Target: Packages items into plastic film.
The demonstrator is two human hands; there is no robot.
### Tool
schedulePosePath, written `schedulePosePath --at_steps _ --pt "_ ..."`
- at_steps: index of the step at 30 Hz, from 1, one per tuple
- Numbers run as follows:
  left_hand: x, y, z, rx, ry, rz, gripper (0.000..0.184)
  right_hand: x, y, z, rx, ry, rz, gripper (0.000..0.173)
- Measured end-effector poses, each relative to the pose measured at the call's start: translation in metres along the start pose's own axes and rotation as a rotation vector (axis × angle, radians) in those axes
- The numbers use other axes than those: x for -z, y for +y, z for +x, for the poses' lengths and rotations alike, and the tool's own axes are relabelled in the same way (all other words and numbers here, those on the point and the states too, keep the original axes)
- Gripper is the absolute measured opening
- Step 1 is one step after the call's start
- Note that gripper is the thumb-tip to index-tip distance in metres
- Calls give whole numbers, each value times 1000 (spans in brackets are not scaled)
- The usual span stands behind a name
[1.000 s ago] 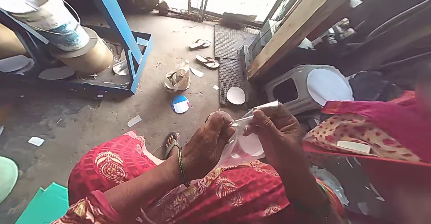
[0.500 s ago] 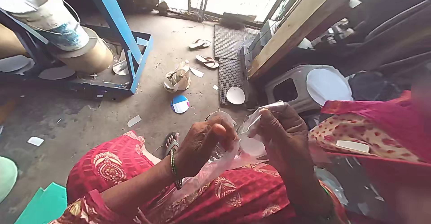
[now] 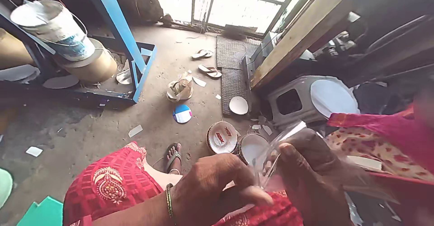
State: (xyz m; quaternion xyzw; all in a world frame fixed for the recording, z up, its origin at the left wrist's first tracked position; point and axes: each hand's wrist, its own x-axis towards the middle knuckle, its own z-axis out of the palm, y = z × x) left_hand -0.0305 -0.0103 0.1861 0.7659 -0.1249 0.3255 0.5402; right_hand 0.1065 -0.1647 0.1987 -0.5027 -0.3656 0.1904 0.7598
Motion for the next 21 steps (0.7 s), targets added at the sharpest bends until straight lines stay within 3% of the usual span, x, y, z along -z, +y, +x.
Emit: schedulePosePath --at_steps 7,9,12,14,15,17,21 --pt "-3 -7 -2 55 58 -88 31 1 4 1 -36 -6 31 11" --pt "-5 -16 -2 208 114 -194 25 6 10 3 -93 -31 -120 29" --pt "-2 -43 8 681 325 -405 14 25 27 8 -149 -99 -775 66" --pt "3 -62 15 961 468 -477 18 26 30 6 -44 -123 -1170 62" --pt "3 -67 16 1018 488 -482 20 22 30 5 33 -130 -1210 54" --pt "-2 -68 14 1024 446 -492 20 12 33 1 118 -168 -1098 34" --pt "-19 -56 7 934 300 -644 17 -2 55 -6 126 -163 -893 20"
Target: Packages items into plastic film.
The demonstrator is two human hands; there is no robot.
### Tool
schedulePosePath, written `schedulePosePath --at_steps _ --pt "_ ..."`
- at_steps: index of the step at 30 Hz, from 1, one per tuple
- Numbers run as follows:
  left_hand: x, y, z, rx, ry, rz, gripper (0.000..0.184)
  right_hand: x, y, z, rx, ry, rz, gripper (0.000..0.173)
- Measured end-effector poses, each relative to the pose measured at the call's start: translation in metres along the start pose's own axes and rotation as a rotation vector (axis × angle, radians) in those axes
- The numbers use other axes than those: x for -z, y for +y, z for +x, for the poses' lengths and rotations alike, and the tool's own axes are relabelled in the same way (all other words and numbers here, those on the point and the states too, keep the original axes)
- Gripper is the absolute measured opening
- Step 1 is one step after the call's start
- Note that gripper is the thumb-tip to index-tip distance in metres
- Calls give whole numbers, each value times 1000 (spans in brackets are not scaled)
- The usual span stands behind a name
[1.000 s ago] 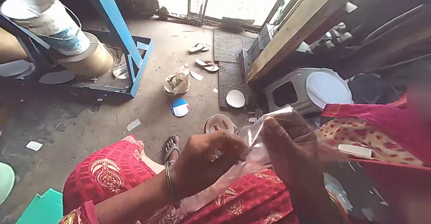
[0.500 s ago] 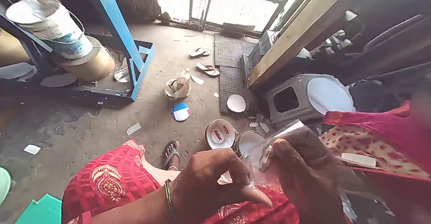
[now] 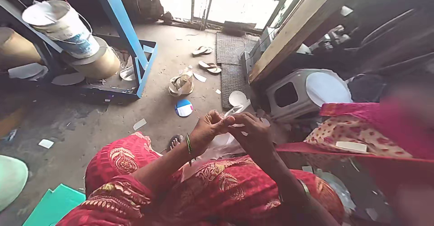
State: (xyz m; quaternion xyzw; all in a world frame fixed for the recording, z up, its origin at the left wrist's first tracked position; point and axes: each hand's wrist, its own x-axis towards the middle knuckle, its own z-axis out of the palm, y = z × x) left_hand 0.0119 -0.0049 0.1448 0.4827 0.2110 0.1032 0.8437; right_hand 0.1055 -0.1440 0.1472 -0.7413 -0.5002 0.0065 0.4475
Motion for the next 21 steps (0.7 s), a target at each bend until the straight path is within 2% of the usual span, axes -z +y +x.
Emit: schedulePosePath --at_steps 4,7,13,15,18,21 --pt "3 -1 -2 38 -70 -19 16 -9 3 -4 19 81 36 16" --pt "9 -3 2 -10 -143 -66 13 -5 12 -3 28 109 72 12" --pt "24 -2 10 -87 -193 -141 12 -2 14 -1 -135 102 349 12" --pt "30 0 14 -160 -97 -41 9 0 15 0 -193 123 381 18" --pt "44 13 21 -250 196 194 14 9 29 1 -132 194 205 18" --pt "56 22 39 -283 348 131 17 12 52 4 -165 259 186 21"
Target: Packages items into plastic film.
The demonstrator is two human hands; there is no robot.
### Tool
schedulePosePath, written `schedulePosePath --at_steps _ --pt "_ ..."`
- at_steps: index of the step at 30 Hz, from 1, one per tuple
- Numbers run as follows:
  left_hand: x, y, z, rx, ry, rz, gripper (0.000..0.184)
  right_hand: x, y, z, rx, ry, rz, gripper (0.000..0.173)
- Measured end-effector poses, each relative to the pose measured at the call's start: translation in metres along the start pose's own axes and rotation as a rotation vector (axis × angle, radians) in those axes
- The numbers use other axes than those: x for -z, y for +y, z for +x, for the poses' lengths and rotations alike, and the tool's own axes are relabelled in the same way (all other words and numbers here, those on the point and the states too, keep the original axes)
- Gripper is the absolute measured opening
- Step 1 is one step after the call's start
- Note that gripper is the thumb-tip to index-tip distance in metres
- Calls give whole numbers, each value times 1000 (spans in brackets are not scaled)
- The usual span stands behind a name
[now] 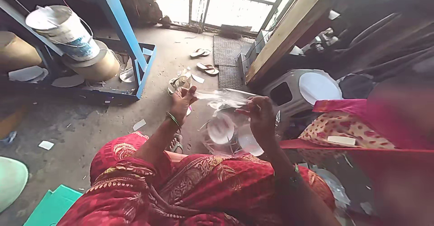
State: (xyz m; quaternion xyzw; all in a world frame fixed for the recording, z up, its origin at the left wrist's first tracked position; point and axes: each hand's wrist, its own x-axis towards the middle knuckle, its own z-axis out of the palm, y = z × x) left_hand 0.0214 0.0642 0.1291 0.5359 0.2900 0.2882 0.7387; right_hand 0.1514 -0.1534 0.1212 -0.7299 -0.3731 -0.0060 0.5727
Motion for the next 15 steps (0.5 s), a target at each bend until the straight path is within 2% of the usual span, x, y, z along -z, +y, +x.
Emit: schedulePosePath --at_steps 2,5,9,10,12,14,15 --pt "3 -6 7 -12 -64 -14 19 -3 10 3 -93 10 128 21" --pt "7 -11 2 -88 -344 92 16 -8 13 4 -131 -56 223 24" --pt "1 -2 -5 -141 -599 307 47 -10 12 7 4 -151 226 13" --pt "1 -2 -5 -172 -629 378 49 -10 11 9 28 -167 232 11" --pt "2 -6 -5 -323 -665 538 35 -11 8 11 59 -203 258 11" --pt "4 -15 -2 -575 -671 657 12 -12 5 12 70 -231 275 11" --pt "6 -19 0 -673 -661 701 14 -12 4 13 56 -249 301 9"
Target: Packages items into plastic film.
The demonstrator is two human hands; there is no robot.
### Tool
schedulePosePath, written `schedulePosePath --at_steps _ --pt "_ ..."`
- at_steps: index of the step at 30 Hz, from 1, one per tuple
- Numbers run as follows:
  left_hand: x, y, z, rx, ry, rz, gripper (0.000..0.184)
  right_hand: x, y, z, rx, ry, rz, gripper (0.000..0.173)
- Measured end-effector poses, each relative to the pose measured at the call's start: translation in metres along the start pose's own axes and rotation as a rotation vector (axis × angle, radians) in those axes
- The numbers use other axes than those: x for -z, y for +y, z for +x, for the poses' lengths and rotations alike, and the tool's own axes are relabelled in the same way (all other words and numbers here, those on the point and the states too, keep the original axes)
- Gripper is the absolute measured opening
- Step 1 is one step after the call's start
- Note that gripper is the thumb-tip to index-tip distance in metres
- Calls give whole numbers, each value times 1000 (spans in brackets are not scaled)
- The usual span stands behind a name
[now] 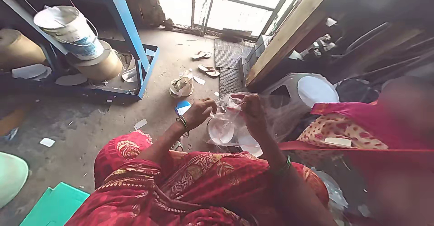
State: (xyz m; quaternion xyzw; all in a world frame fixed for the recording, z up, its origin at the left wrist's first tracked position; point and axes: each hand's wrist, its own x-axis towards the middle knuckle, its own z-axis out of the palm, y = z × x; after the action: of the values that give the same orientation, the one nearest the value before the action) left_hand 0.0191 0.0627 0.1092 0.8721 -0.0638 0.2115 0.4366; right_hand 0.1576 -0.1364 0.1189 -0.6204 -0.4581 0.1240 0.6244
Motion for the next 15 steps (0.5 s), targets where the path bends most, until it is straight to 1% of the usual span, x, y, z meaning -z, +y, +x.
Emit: schedulePosePath --at_steps 1,3,6,8,10,11,12,13,14,15 --pt "-1 -3 -1 -31 14 39 19 -1 -1 0 -12 -5 13 8" --pt "-3 -7 -3 -14 30 81 27 -3 -1 2 -45 -16 -11 12" --pt "-3 -9 -3 115 42 75 40 -5 1 4 -145 -37 -37 18" --pt "-1 -6 -2 210 75 23 45 -3 3 7 -223 -69 -99 20" --pt "2 1 0 296 79 -9 50 1 6 9 -311 -85 -248 21" --pt "4 4 1 324 54 -2 52 3 4 10 -315 -92 -399 23" --pt "4 4 1 324 40 12 54 3 -4 9 -258 -83 -568 27" --pt "3 4 1 308 39 30 55 1 -18 8 -162 -68 -709 29" --pt "1 3 0 281 54 53 57 -3 -34 8 -48 -48 -793 28" --pt "0 3 0 263 64 68 60 -11 -53 10 49 -35 -823 25"
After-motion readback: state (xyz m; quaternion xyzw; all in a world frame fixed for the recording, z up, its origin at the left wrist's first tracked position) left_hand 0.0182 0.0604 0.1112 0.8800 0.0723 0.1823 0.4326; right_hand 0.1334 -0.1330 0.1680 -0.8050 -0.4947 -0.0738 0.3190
